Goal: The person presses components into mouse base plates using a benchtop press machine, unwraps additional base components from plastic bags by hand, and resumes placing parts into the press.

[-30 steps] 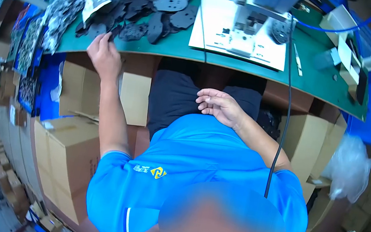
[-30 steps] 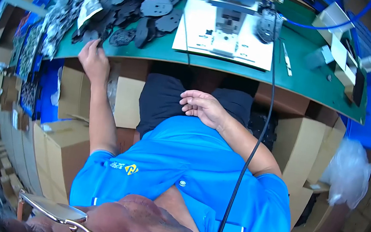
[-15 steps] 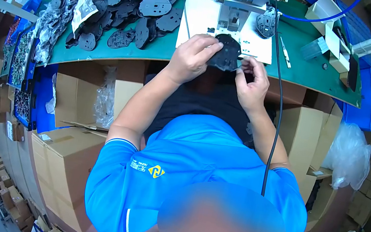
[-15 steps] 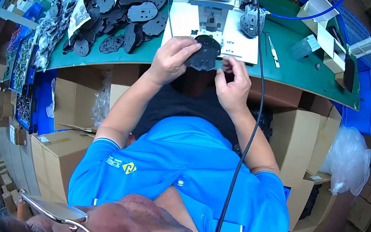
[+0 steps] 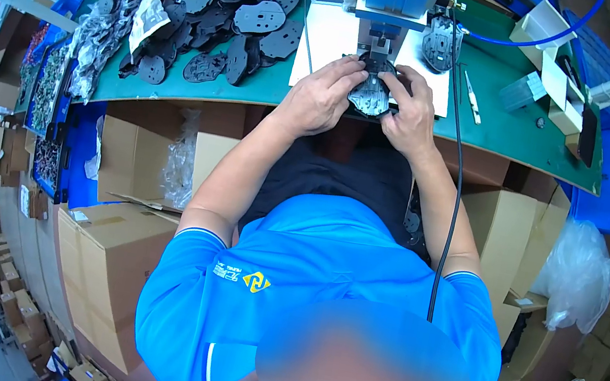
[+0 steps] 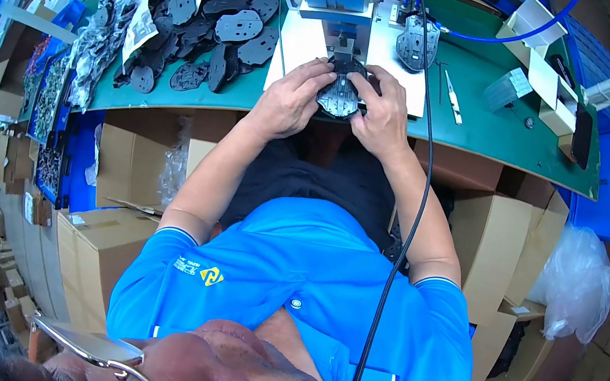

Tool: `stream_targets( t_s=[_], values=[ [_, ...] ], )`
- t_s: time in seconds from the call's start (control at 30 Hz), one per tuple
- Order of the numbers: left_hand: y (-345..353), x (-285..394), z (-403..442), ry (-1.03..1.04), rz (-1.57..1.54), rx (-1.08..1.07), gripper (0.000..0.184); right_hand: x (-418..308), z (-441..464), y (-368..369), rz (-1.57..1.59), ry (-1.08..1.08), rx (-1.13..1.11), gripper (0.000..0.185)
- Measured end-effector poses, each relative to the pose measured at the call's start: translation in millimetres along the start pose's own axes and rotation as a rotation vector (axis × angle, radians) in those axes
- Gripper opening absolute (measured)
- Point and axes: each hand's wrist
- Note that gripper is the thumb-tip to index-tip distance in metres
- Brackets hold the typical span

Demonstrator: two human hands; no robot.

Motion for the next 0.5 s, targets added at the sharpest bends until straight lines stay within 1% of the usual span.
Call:
stream_targets(
  t_s=[0.17, 0.23, 0.37, 0.47, 0.5],
  values=[
    [5.3, -3.3, -0.1, -0.064, -0.015, -0.043, 0.061, 2.8, -3.9, -3.5, 0.029, 0.017, -0.010, 0.062],
    [7.6, -2.0, -0.2, -0.039, 0.029, -0.011, 0.061, 0.8, -2.3, -4.1, 0.010, 0.006, -0.004, 0.059],
    [5.7, 13.0, -1.5, -0.057, 0.104, -0.002, 0.061, 1.1, -1.2, -0.7, -0.014, -0.009, 0.013, 0.056],
    [-0.9, 29.5, -8.8, -0.098, 0.172, 0.075, 0.062, 1.1, -0.2, -0.5, -0.006, 0.005, -0.002, 0.055],
    [-4.1, 30.3, -18.1, -0.089, 0.182, 0.122, 0.060, -0.2, 0.8, -0.4, -0.013, 0.011, -0.005, 0.054]
  ],
)
Point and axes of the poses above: each hand's wrist, its own z-axis towards the middle knuckle, its own y-axis out of the palm, x = y × z, and after that the axes turned 8 degrees about x, right-handed
